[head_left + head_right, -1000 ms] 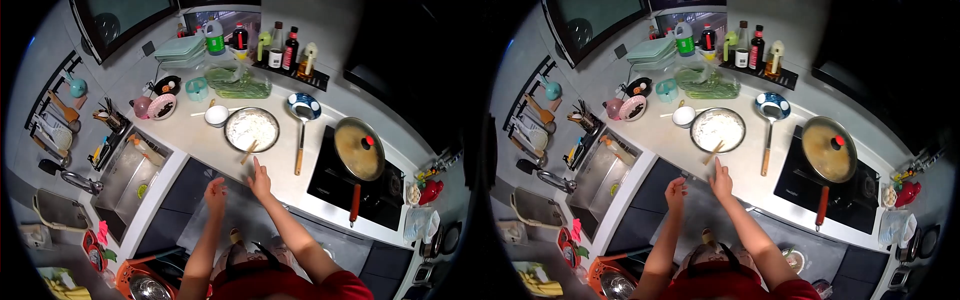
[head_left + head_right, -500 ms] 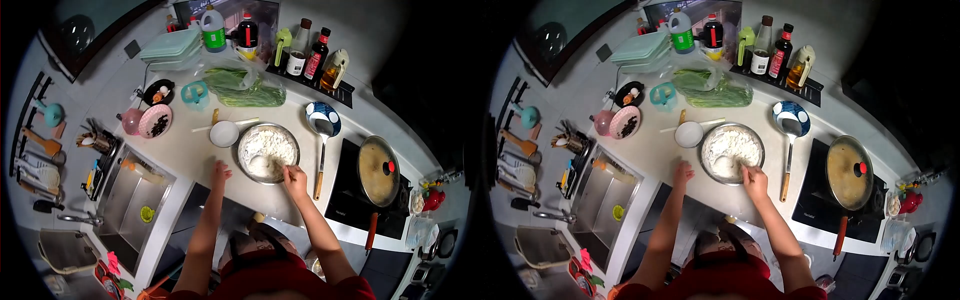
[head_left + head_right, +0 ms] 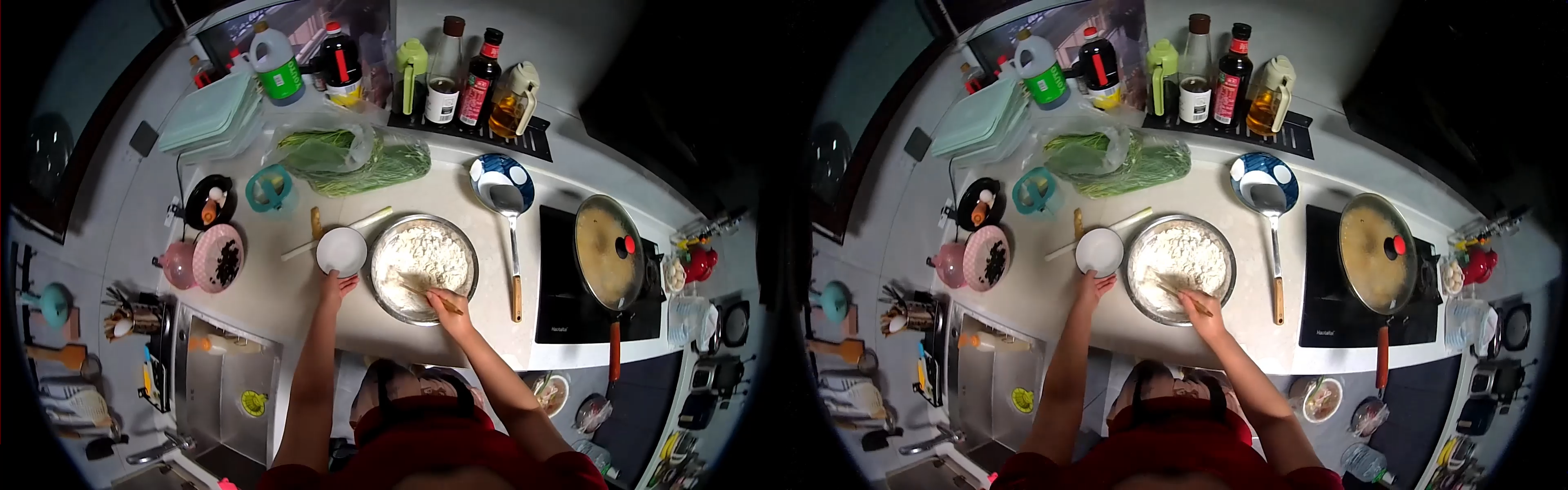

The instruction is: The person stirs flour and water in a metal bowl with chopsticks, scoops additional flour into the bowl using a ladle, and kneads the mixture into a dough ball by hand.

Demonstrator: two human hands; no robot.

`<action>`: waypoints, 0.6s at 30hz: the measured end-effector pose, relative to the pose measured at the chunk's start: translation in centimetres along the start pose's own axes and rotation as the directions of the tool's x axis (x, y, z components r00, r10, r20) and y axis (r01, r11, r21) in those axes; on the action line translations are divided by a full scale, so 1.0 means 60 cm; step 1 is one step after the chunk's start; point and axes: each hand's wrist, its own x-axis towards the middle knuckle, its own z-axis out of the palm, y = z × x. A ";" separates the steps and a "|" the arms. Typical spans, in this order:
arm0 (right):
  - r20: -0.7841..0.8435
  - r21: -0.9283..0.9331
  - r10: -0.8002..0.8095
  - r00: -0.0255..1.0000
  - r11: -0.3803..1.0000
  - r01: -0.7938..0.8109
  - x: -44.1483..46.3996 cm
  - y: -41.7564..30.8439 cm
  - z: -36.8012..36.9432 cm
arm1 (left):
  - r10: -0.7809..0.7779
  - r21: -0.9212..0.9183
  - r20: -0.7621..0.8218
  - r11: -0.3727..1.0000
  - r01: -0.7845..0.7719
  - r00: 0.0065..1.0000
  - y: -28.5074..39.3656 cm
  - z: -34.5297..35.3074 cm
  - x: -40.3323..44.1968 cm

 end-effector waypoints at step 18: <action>-0.361 0.159 0.291 0.886 0.955 -0.249 -0.024 -0.031 -0.039 | 0.229 0.187 0.239 0.943 -0.276 0.944 0.066 0.052 -0.130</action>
